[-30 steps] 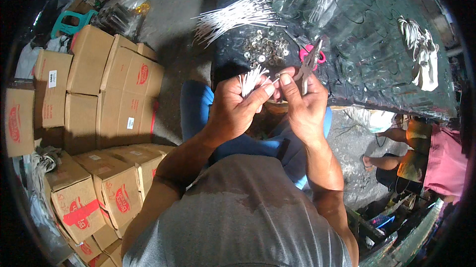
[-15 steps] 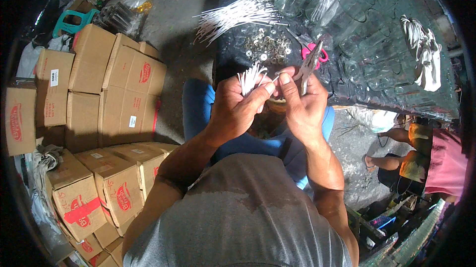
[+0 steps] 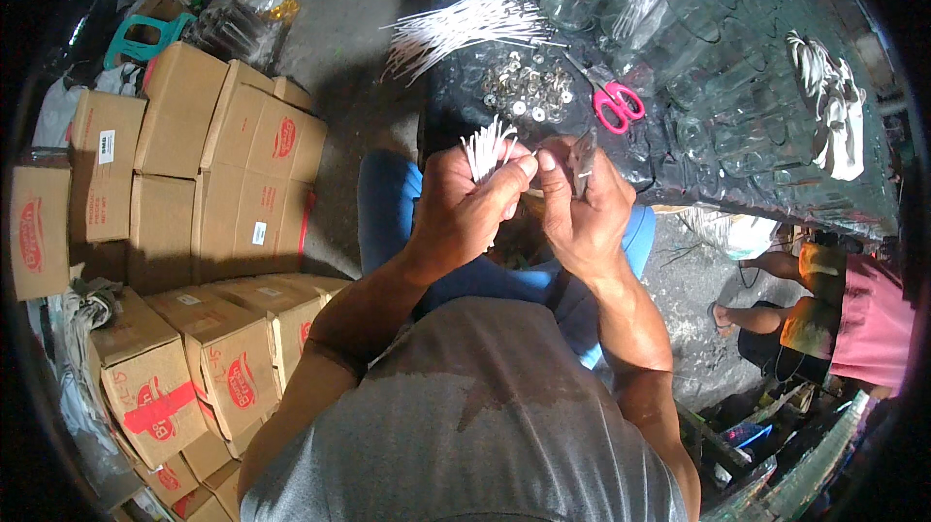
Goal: The person sits at a cluttered workbench and repeatedly picks up white sticks and small metal rings, inserting the rings onto the sticks using pliers. The assembled items are placed on the table. The process is repetitive and continues throughout the clip.
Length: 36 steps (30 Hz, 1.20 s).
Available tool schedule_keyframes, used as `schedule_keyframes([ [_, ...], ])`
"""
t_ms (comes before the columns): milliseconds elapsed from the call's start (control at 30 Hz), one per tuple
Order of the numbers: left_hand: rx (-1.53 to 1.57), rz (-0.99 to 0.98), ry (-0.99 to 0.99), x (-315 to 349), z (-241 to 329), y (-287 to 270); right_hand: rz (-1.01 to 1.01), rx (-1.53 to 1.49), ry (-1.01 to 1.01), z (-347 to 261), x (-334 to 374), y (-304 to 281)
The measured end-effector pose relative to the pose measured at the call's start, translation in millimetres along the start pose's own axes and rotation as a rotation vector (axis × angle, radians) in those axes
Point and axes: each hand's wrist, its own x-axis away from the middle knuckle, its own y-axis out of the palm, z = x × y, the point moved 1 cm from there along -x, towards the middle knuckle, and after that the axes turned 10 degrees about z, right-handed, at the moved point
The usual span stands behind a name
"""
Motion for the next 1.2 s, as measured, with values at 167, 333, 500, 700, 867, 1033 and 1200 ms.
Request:
schedule_keyframes([
  [167,0.144,0.037,-0.036,0.4,4.5,-0.3,-0.115,0.025,0.251,-15.9,-13.3,-14.8],
  [333,0.217,0.031,0.009,-0.2,1.8,-8.5,-0.347,0.331,0.312,-22.0,-12.2,-42.7],
  [500,0.182,0.012,-0.002,-0.5,1.9,-8.1,-0.421,0.410,-0.065,-11.0,-1.5,-46.0],
  [700,0.157,-0.002,-0.006,3.8,4.1,-7.4,-0.383,0.449,-0.175,-13.1,-1.3,-41.4],
  [867,0.124,0.011,-0.030,6.5,3.5,-8.6,-0.382,0.430,-0.240,-11.3,-5.5,-41.5],
  [1033,0.140,-0.010,-0.065,6.5,4.0,-7.7,-0.409,0.426,-0.102,-16.6,-3.9,-42.2],
  [1200,0.117,-0.022,-0.056,6.9,4.0,-4.4,-0.404,0.321,-0.077,-15.0,-5.5,-39.8],
])
